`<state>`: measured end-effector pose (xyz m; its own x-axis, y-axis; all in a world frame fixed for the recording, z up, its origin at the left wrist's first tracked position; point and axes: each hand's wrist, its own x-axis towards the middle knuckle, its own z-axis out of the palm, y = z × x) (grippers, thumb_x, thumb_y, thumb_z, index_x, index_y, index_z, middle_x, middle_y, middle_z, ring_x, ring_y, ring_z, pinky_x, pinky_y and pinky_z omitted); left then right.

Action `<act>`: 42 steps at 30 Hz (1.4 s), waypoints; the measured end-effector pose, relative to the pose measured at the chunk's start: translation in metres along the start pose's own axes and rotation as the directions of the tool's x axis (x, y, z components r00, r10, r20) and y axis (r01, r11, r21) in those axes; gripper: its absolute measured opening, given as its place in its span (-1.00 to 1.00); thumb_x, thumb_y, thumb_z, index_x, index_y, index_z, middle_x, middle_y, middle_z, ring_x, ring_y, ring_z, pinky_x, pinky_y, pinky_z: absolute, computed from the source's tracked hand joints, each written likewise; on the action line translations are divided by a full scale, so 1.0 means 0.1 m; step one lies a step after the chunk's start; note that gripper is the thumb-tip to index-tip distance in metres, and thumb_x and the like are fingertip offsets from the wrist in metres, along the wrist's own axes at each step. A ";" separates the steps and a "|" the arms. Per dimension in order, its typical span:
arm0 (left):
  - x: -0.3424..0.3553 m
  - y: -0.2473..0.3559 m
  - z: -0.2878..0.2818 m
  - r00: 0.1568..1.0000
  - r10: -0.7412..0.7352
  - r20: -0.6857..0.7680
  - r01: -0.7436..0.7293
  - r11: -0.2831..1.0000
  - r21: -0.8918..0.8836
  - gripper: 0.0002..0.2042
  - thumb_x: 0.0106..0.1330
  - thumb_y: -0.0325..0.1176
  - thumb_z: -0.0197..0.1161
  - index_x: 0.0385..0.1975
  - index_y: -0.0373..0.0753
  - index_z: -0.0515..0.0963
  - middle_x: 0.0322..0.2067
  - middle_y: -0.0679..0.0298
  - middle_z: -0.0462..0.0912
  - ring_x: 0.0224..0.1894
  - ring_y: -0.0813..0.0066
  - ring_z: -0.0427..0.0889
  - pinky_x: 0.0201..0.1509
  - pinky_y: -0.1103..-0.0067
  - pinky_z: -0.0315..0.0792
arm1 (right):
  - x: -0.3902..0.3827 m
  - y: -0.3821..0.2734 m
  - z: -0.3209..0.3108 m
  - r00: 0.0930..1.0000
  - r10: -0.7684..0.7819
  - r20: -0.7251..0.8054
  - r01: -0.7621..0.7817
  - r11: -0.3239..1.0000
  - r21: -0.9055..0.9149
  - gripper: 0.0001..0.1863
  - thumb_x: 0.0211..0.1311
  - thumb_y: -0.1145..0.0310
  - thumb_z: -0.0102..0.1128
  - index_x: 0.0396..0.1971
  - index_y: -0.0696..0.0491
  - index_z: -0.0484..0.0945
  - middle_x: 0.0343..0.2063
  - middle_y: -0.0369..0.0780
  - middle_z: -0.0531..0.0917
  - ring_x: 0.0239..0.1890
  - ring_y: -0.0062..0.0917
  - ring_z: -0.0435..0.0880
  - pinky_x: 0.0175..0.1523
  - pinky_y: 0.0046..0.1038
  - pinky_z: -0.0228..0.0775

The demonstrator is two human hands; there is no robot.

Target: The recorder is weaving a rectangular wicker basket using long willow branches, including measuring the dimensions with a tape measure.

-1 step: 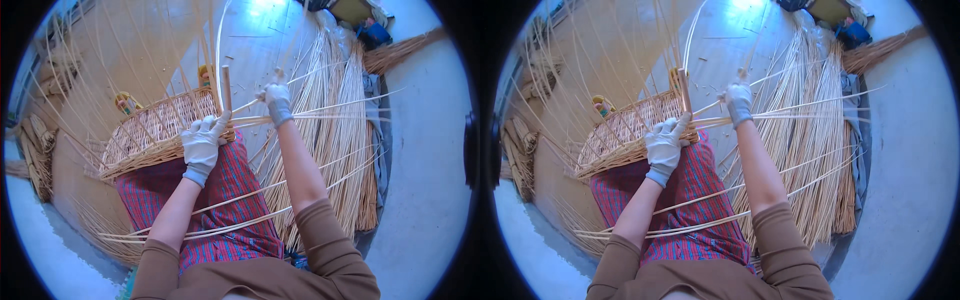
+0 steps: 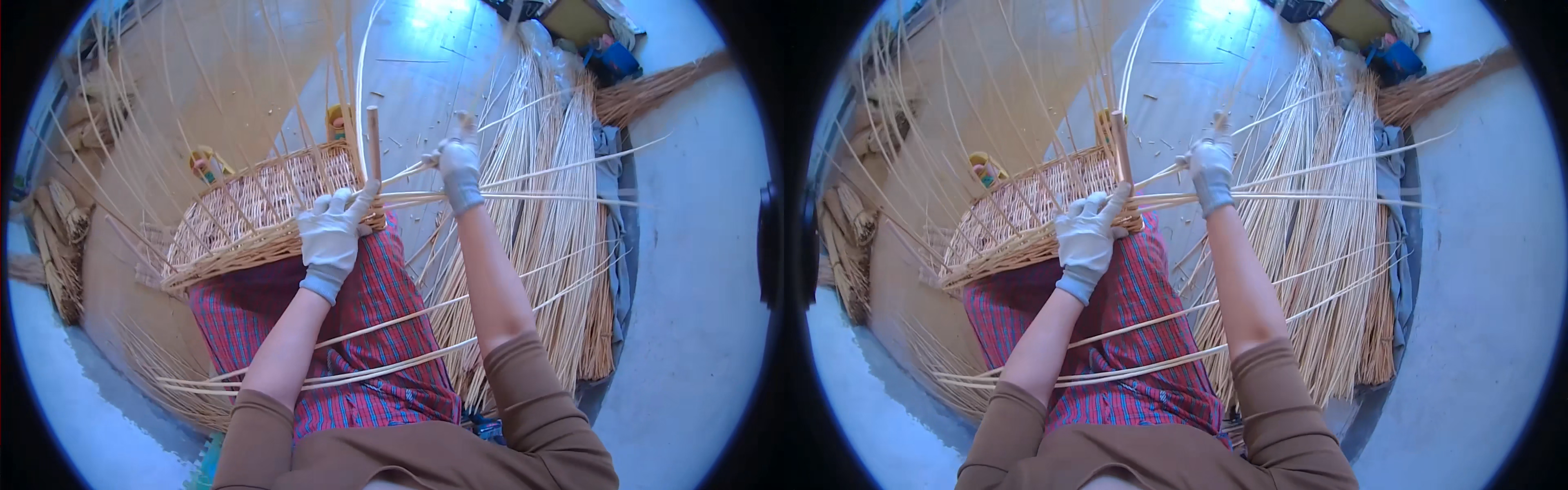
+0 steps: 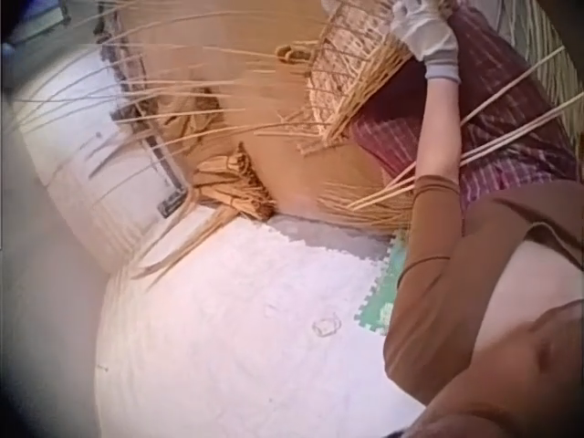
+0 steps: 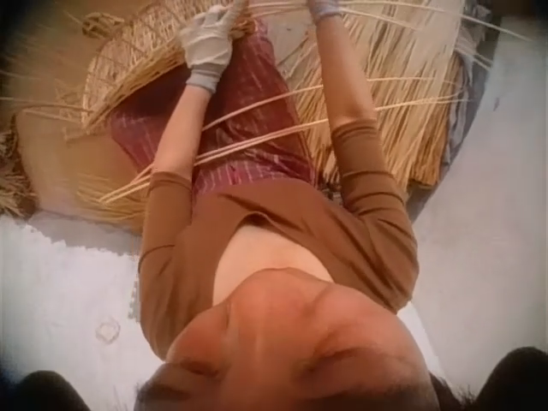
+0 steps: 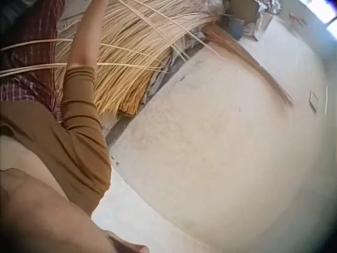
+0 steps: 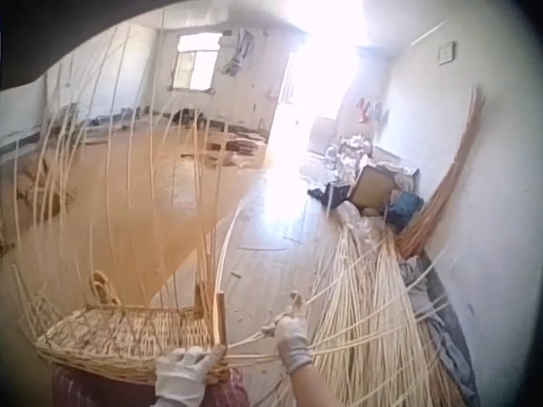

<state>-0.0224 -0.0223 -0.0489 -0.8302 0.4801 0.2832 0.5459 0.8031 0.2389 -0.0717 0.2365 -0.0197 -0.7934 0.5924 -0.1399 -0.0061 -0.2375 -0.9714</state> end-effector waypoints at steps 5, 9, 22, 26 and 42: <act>-0.03 0.01 0.37 0.982 -0.037 0.184 0.185 0.335 -0.924 -0.35 0.27 -0.11 0.32 0.43 0.31 0.37 -0.01 0.44 0.62 0.00 0.43 0.57 0.37 0.09 0.27 | -1.44 -0.06 0.46 0.765 -0.632 0.127 0.641 0.724 -0.255 -0.27 0.25 0.72 0.02 0.45 0.03 0.25 -0.37 -0.26 0.59 -0.28 -0.50 0.65 -0.05 -0.45 0.58; 0.04 -0.10 0.45 0.993 -0.023 0.115 0.047 -0.820 -0.570 -0.50 0.45 -0.20 0.10 0.39 -0.06 0.43 0.00 0.32 0.66 -0.02 0.42 0.57 0.36 0.40 0.37 | -1.75 0.14 0.89 0.615 -0.439 0.655 0.721 0.649 -0.242 -0.56 0.18 0.60 0.26 0.10 0.06 0.65 -0.20 -0.12 0.74 -0.06 -0.37 0.74 0.16 -0.33 0.52; 0.59 -0.69 -0.55 0.860 -0.508 -0.038 0.130 0.290 -0.948 -0.66 0.54 -0.05 0.22 -0.15 -0.26 0.55 -0.43 0.22 0.71 -0.42 0.61 0.69 -0.53 0.71 0.50 | -0.79 0.17 0.58 0.867 -0.158 0.472 0.498 0.275 -0.823 -0.40 0.02 -0.02 0.61 -0.16 0.13 0.57 -0.27 -0.09 0.66 -0.22 -0.15 0.69 -0.06 -0.18 0.52; 1.53 -0.08 -0.68 0.955 -0.282 -0.092 0.172 0.779 -0.603 -0.52 0.36 -0.04 0.42 0.10 -0.27 0.56 -0.10 0.01 0.72 -0.14 0.11 0.74 0.04 0.26 0.61 | -0.87 0.31 0.73 0.912 -0.294 0.286 0.335 0.128 -0.934 -0.52 0.18 -0.06 0.45 -0.27 0.08 0.57 -0.31 -0.08 0.63 -0.23 -0.09 0.68 -0.12 -0.10 0.51; -1.50 -3.65 -0.74 0.488 -0.851 0.192 0.459 0.063 -0.886 -0.69 0.49 -0.08 0.32 -0.28 -0.24 0.64 -0.63 0.50 0.48 -0.64 0.70 0.44 -0.58 0.66 0.29 | -0.46 0.10 0.75 0.820 -0.364 0.441 0.487 0.038 -0.873 -0.56 0.32 -0.18 0.23 -0.33 -0.06 0.63 -0.50 -0.08 0.73 -0.40 -0.06 0.72 -0.15 -0.08 0.51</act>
<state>-0.0887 -0.4132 -0.1097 -0.8917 -0.3816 -0.2433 -0.2464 -0.0417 0.9683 -0.0809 0.1491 -0.0088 -0.9171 0.2326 0.3239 0.1448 0.9510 -0.2730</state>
